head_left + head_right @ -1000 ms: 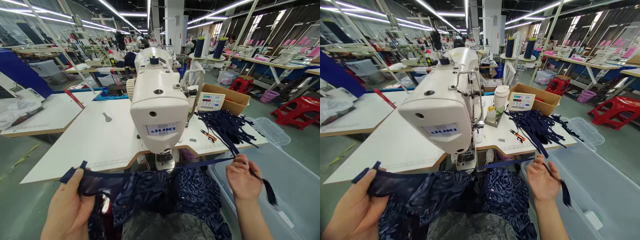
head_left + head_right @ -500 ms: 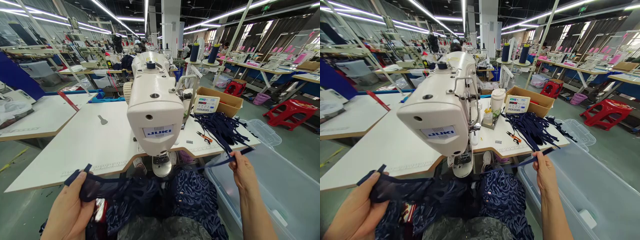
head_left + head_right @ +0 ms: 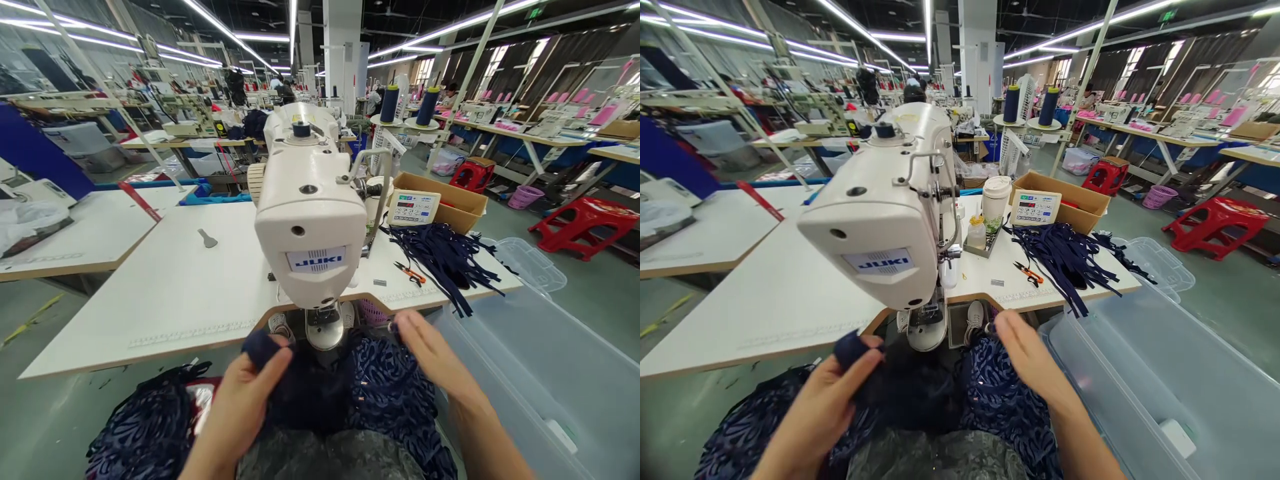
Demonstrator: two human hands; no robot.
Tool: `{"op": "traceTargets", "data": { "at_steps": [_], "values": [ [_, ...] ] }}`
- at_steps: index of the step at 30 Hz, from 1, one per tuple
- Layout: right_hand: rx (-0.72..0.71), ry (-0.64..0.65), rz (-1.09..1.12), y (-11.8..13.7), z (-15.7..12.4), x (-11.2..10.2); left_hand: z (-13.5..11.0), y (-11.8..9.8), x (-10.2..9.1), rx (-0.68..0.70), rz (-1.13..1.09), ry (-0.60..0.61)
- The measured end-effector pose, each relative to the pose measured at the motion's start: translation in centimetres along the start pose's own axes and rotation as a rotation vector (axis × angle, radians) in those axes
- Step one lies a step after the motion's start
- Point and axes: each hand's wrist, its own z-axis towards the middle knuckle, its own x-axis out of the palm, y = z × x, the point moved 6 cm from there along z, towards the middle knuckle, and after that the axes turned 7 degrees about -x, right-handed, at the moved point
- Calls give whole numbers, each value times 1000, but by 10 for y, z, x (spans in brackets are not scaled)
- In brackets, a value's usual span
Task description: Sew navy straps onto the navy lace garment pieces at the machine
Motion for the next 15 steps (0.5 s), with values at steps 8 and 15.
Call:
{"op": "traceTargets", "data": {
  "at_steps": [8,15],
  "values": [
    [-115,176,-74,47,-6,53,-17,10,58,136,326,157],
    [-173,197,-86,51,-11,62,-14,13,64,146,400,211]
  ]
}}
